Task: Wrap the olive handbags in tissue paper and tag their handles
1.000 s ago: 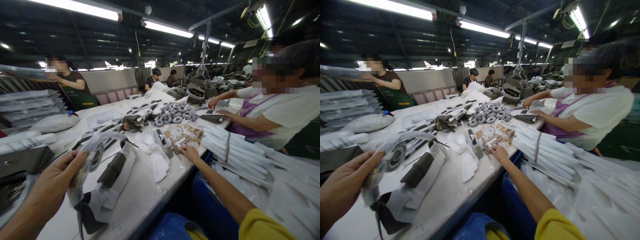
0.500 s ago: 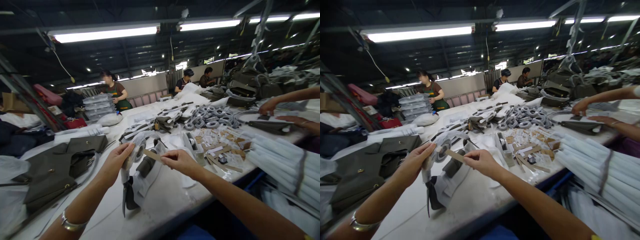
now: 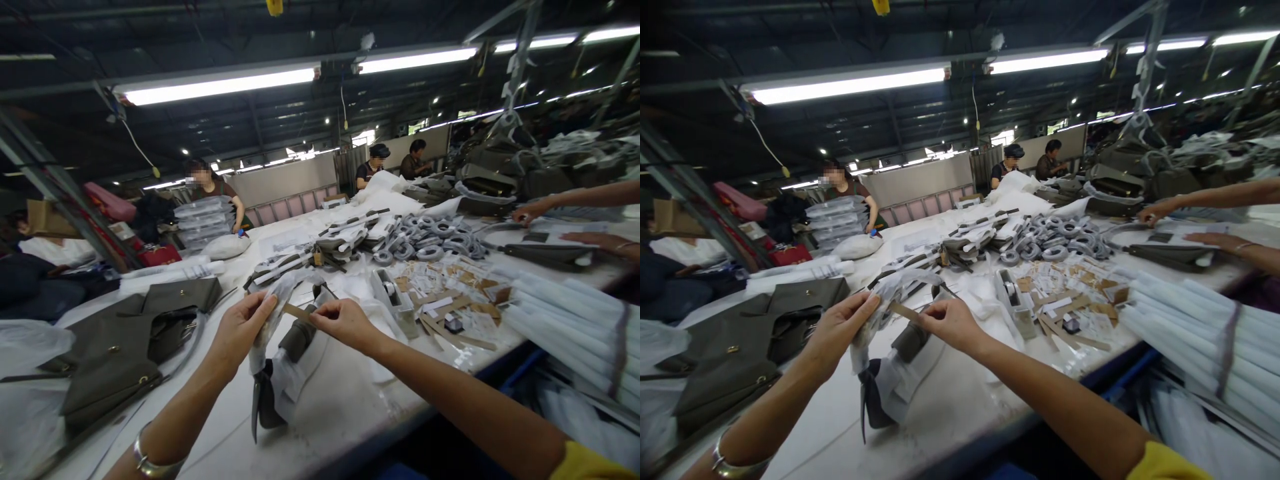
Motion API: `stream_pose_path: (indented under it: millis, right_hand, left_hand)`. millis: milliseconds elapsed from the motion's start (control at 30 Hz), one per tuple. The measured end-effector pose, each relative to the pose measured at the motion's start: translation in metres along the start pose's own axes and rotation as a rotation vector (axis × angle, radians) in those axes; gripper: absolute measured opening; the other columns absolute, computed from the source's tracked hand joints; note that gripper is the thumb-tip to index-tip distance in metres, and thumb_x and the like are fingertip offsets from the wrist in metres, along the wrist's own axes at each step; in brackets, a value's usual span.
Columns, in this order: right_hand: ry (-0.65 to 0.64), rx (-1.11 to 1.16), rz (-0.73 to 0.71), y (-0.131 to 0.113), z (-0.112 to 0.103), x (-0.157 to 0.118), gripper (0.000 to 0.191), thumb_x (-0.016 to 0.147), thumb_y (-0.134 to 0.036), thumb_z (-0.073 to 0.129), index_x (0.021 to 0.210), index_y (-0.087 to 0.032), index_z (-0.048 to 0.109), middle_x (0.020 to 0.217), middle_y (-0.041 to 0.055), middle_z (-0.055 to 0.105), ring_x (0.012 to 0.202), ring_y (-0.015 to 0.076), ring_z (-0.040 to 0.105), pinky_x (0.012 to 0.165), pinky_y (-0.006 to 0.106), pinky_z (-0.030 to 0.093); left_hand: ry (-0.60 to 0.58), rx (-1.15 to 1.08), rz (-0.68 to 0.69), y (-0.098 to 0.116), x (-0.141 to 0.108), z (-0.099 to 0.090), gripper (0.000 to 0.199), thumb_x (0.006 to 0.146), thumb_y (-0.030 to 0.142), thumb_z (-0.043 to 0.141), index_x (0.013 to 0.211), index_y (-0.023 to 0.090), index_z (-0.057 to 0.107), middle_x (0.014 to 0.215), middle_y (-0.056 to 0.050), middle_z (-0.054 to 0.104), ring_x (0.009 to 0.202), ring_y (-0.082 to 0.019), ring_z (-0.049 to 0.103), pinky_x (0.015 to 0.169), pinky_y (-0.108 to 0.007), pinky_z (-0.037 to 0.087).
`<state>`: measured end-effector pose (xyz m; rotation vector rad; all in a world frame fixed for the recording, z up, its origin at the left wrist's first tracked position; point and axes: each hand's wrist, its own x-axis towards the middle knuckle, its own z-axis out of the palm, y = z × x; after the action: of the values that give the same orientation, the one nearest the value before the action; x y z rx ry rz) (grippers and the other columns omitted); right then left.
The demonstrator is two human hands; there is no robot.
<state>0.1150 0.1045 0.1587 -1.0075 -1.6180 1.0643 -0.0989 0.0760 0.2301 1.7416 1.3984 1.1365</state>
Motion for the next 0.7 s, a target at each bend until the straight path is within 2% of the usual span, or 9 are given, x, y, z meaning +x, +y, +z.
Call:
stream_pose_path:
  millis: [100, 167, 267, 367, 433, 533, 600, 700]
  right_hand:
    - [-0.018, 0.118, -0.060, -0.004, 0.008, 0.004, 0.029, 0.078, -0.044, 0.069, 0.079, -0.016, 0.078, 0.067, -0.0001, 0.065, 0.063, 0.0123, 0.052, 0.058, 0.024, 0.036]
    - [-0.040, 0.249, -0.059, -0.011, 0.016, 0.007, 0.030, 0.076, -0.046, 0.072, 0.076, -0.016, 0.077, 0.061, -0.0021, 0.058, 0.060, 0.0106, 0.046, 0.057, 0.024, 0.033]
    - [-0.087, 0.516, 0.092, -0.024, 0.026, 0.012, 0.027, 0.067, -0.043, 0.080, 0.069, -0.017, 0.073, 0.057, -0.0047, 0.051, 0.057, 0.0084, 0.041, 0.058, 0.024, 0.036]
    - [-0.170, 0.726, 0.252, -0.034, 0.026, 0.012, 0.027, 0.058, -0.037, 0.085, 0.074, -0.017, 0.072, 0.071, -0.0019, 0.061, 0.066, 0.0099, 0.050, 0.067, 0.024, 0.043]
    - [-0.263, 0.811, 0.294, -0.039, 0.022, 0.011, 0.027, 0.060, -0.035, 0.083, 0.076, -0.016, 0.072, 0.077, 0.0001, 0.065, 0.071, 0.0112, 0.054, 0.067, 0.023, 0.044]
    - [-0.327, 0.843, 0.295, -0.044, 0.018, 0.011, 0.027, 0.066, -0.038, 0.080, 0.076, -0.016, 0.071, 0.076, 0.0002, 0.065, 0.069, 0.0108, 0.055, 0.064, 0.022, 0.045]
    - [-0.284, 0.802, 0.280, -0.048, 0.019, 0.011, 0.029, 0.068, -0.042, 0.080, 0.076, -0.016, 0.071, 0.076, 0.0003, 0.066, 0.067, 0.0103, 0.056, 0.063, 0.022, 0.045]
    - [-0.214, 0.746, 0.278, -0.053, 0.023, 0.011, 0.030, 0.067, -0.042, 0.083, 0.080, -0.015, 0.074, 0.076, 0.0014, 0.070, 0.065, 0.0106, 0.058, 0.060, 0.022, 0.044]
  left_hand:
    - [-0.040, 0.024, 0.032, 0.005, -0.001, 0.006, 0.039, 0.086, 0.056, 0.061, 0.094, 0.019, 0.068, 0.084, 0.001, 0.062, 0.079, -0.015, 0.052, 0.067, -0.023, 0.039]
    - [-0.072, 0.037, 0.061, 0.008, -0.002, 0.010, 0.038, 0.087, 0.055, 0.060, 0.097, 0.019, 0.069, 0.085, 0.001, 0.063, 0.081, -0.015, 0.053, 0.069, -0.023, 0.039]
    - [-0.087, 0.082, 0.096, 0.009, -0.002, 0.010, 0.038, 0.089, 0.054, 0.057, 0.101, 0.020, 0.070, 0.085, 0.001, 0.063, 0.081, -0.016, 0.053, 0.070, -0.024, 0.040]
    - [-0.086, 0.179, 0.097, 0.009, -0.002, 0.006, 0.039, 0.090, 0.055, 0.055, 0.099, 0.021, 0.072, 0.082, 0.001, 0.064, 0.079, -0.017, 0.054, 0.068, -0.025, 0.041]
    - [-0.066, 0.252, 0.129, 0.008, -0.002, 0.003, 0.039, 0.090, 0.055, 0.054, 0.095, 0.021, 0.073, 0.082, 0.000, 0.066, 0.080, -0.018, 0.057, 0.072, -0.026, 0.043]
    - [0.014, 0.308, 0.241, 0.007, 0.000, 0.000, 0.035, 0.088, 0.052, 0.057, 0.093, 0.022, 0.075, 0.095, -0.003, 0.068, 0.093, -0.022, 0.059, 0.086, -0.030, 0.045]
    - [0.039, 0.305, 0.285, 0.004, 0.001, 0.000, 0.032, 0.088, 0.049, 0.058, 0.094, 0.023, 0.076, 0.105, -0.006, 0.066, 0.102, -0.023, 0.059, 0.091, -0.032, 0.045]
    - [0.051, 0.276, 0.286, 0.000, 0.002, 0.003, 0.032, 0.088, 0.050, 0.058, 0.088, 0.024, 0.077, 0.108, -0.008, 0.064, 0.109, -0.024, 0.057, 0.089, -0.032, 0.048]
